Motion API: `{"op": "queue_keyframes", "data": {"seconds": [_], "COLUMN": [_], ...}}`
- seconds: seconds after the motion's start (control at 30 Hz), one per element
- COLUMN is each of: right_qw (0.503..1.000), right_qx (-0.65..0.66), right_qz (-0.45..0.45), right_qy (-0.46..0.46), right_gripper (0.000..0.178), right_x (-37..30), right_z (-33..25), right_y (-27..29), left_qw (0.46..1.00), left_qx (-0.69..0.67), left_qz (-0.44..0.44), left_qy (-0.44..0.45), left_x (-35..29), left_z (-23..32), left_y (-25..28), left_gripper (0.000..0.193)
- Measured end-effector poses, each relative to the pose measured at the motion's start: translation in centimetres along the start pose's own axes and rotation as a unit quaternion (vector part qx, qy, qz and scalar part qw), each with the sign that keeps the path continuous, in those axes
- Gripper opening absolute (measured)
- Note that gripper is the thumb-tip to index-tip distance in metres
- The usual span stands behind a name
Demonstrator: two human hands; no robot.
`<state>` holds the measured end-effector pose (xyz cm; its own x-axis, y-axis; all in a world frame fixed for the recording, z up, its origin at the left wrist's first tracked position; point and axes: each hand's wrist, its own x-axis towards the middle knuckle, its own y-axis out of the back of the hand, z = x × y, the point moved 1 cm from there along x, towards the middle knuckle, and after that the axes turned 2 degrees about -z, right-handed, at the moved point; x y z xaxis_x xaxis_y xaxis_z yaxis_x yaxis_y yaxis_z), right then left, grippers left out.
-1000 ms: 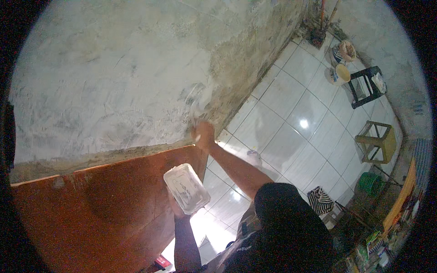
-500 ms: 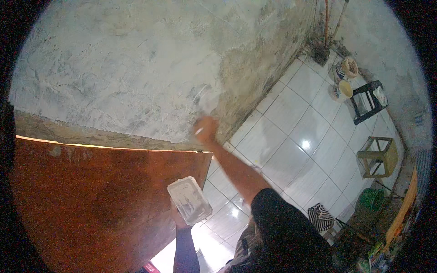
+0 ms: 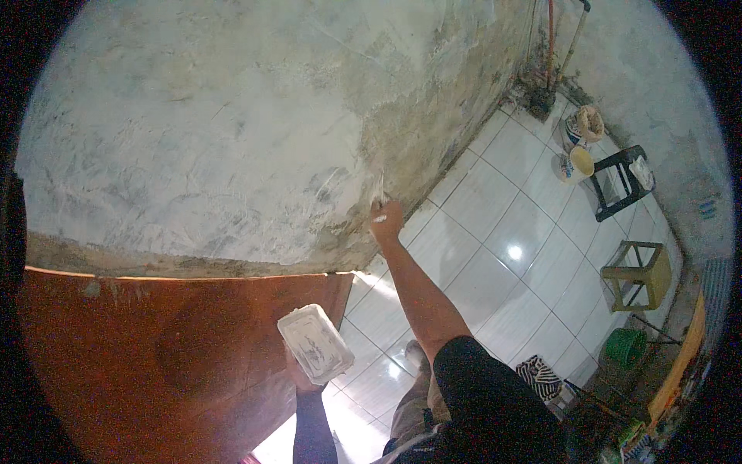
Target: Applying and smoothing plaster or filler on a concrete wall using a spatula and a plastic container.
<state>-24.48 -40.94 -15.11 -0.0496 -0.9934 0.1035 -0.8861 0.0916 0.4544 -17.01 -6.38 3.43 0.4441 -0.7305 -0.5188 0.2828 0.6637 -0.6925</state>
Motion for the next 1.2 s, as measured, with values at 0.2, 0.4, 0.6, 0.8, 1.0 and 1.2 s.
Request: {"op": "queue_keyframes", "data": {"seconds": [0.2, 0.4, 0.6, 0.8, 1.0, 1.2], "right_qw": [0.982, 0.898, 0.987, 0.96, 0.933, 0.994], "right_qx": [-0.042, -0.17, -0.075, -0.057, -0.168, -0.048], "right_qz": [0.006, -0.356, -0.141, -0.193, -0.315, -0.092], "right_qy": [0.184, 0.196, 0.023, 0.197, 0.043, 0.019], "right_gripper": [0.017, 0.018, 0.015, 0.018, 0.019, 0.026], "right_x": [-5.7, -12.6, -9.6, -15.5, -18.6, -10.4], "right_z": [-4.4, -5.3, -4.0, -8.9, -1.6, -7.2], "right_y": [-3.0, 1.3, 0.7, -3.3, -1.5, 0.7], "left_qw": [0.996, 0.995, 0.995, 0.999, 1.0, 0.999], "left_qx": [-0.057, -0.082, -0.097, -0.023, 0.011, -0.015], "left_qz": [-0.057, -0.052, -0.022, 0.01, 0.012, -0.033], "left_qy": [0.048, -0.004, 0.03, -0.023, -0.016, -0.025], "left_x": [3.2, 3.7, 4.5, 3.9, 2.9, 1.5], "left_z": [-1.3, -1.2, -1.7, -0.8, 1.0, 2.2], "left_y": [2.2, 2.7, 2.6, 4.5, 4.5, 5.2], "left_gripper": [0.056, 0.057, 0.058, 0.06, 0.059, 0.055]}}
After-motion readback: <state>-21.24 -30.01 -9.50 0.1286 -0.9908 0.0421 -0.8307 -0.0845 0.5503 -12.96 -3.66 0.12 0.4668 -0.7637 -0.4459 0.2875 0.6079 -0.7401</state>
